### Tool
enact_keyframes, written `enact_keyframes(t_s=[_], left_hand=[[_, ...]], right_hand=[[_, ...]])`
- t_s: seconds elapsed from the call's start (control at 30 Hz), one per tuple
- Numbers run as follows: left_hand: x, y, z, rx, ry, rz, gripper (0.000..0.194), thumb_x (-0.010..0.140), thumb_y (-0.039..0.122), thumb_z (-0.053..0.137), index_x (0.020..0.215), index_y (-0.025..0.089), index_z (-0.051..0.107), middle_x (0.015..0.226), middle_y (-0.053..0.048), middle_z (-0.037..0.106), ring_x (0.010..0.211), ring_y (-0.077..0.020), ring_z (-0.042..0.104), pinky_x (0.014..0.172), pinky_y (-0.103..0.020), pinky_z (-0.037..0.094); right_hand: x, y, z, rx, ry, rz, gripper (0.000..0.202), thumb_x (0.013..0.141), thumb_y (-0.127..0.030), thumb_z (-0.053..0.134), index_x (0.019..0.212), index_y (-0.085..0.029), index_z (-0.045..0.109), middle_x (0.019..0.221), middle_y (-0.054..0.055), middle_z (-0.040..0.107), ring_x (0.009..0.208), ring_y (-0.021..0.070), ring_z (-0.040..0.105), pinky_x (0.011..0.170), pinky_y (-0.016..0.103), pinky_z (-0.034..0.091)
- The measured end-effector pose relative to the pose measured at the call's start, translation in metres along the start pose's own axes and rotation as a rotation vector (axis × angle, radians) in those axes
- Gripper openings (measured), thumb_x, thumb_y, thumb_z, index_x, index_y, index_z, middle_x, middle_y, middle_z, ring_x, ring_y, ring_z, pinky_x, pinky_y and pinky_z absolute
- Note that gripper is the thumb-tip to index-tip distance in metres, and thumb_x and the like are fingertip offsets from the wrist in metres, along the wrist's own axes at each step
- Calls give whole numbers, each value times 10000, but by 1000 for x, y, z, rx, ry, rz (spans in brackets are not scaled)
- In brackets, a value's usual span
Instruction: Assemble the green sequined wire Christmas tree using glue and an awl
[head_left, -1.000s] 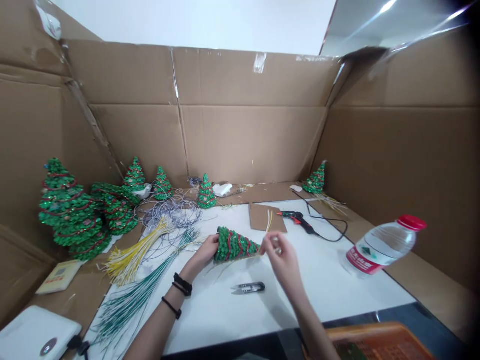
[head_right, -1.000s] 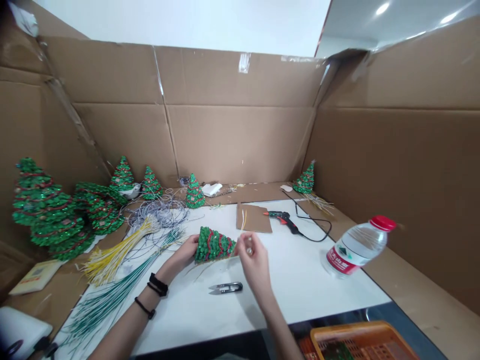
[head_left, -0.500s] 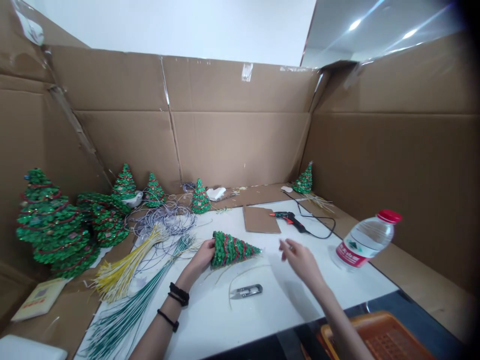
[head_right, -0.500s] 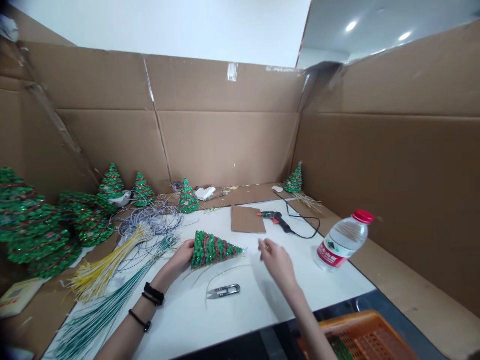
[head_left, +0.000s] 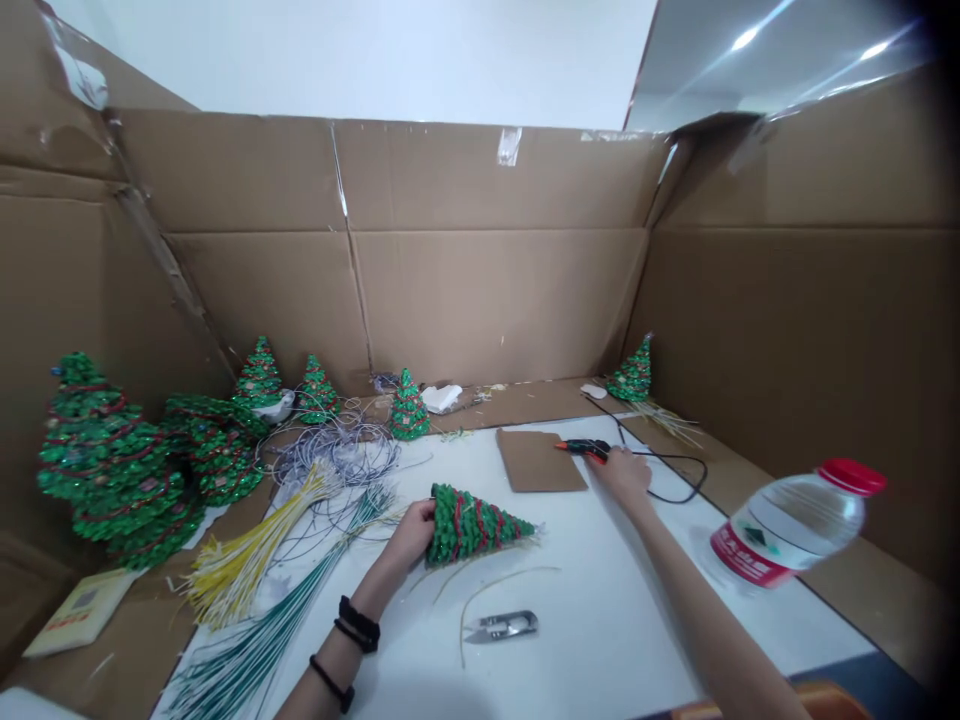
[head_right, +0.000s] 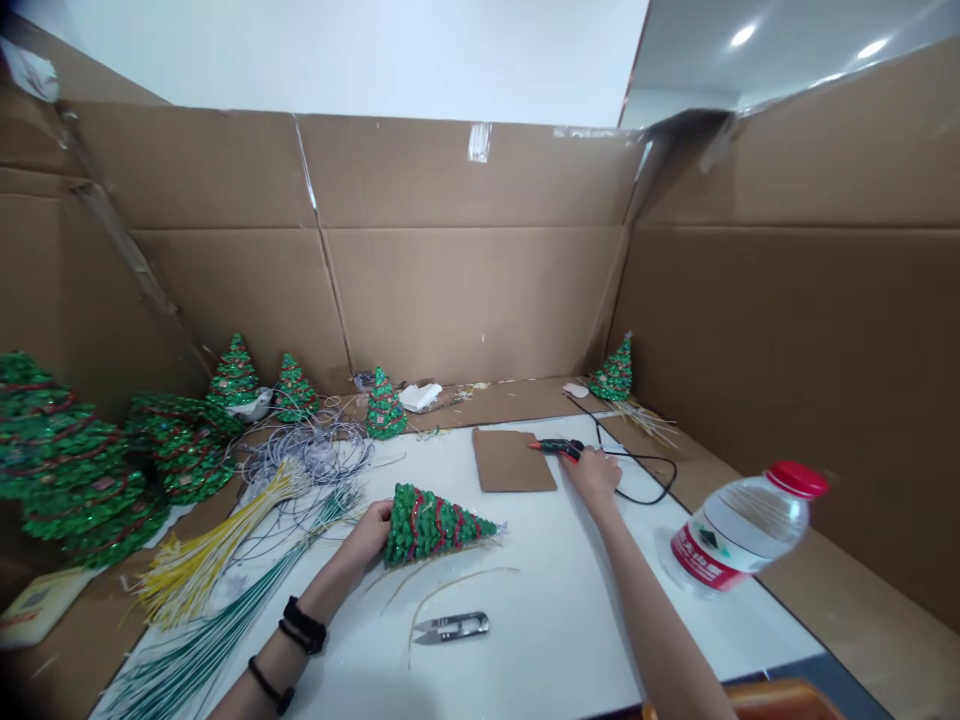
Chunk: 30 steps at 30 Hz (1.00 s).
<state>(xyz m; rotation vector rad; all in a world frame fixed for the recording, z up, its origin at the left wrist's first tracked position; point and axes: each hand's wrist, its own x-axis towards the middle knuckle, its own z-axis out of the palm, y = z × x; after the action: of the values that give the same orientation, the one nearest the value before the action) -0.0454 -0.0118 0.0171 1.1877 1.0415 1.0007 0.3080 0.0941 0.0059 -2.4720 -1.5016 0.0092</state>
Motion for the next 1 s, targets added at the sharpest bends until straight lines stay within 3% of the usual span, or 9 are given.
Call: enact_keyframes(t_s=[0.23, 0.4, 0.53, 0.7, 0.83, 0.93, 1.0], left_hand=[[4, -5, 1, 22, 46, 12, 128, 580, 159, 579, 625, 136, 696, 599, -12, 676, 629, -181, 607, 579, -260, 442], [6, -9, 0, 54, 62, 33, 161, 582, 132, 547, 642, 136, 697, 614, -11, 679, 604, -172, 595, 569, -260, 443], [8, -10, -1, 47, 46, 19, 139, 576, 150, 572, 642, 134, 694, 605, -15, 677, 613, -183, 601, 572, -269, 457], [10, -13, -3, 17, 48, 2, 156, 575, 142, 579, 671, 136, 702, 619, -14, 682, 632, -184, 614, 652, -291, 483], [12, -15, -3, 2, 31, 1, 159, 584, 144, 598, 701, 137, 705, 598, -11, 672, 585, -178, 605, 610, -293, 487], [14, -15, 0, 19, 5, -9, 143, 589, 168, 619, 695, 129, 707, 545, -5, 651, 493, -158, 564, 542, -286, 473], [16, -15, 2, 37, 4, -1, 142, 598, 186, 620, 689, 125, 711, 525, -4, 641, 478, -155, 550, 526, -284, 464]], right_hand=[[15, 12, -4, 142, -98, 4, 485, 768, -576, 442, 906, -142, 609, 845, 160, 677, 803, 306, 641, 560, 315, 414], [16, 13, -2, 254, -145, -13, 468, 659, -514, 594, 941, -142, 578, 816, 138, 671, 735, 273, 635, 545, 291, 410], [13, 19, -4, 336, -79, 110, 436, 667, -445, 585, 977, -140, 551, 867, 157, 660, 788, 302, 622, 584, 318, 413], [10, 20, -14, 439, 34, 148, 415, 710, -503, 492, 926, -149, 524, 893, 171, 644, 803, 300, 600, 611, 334, 413], [-6, -2, -22, 574, 91, 3, 376, 691, -524, 511, 869, -194, 481, 874, 87, 636, 764, 216, 577, 654, 288, 425], [-32, -30, -29, 779, 57, -308, 324, 678, -484, 544, 812, -204, 453, 767, 29, 602, 683, 174, 537, 638, 268, 423], [-52, -48, -33, 840, -30, -479, 291, 675, -420, 567, 835, -206, 452, 724, 3, 581, 658, 162, 516, 633, 261, 420]])
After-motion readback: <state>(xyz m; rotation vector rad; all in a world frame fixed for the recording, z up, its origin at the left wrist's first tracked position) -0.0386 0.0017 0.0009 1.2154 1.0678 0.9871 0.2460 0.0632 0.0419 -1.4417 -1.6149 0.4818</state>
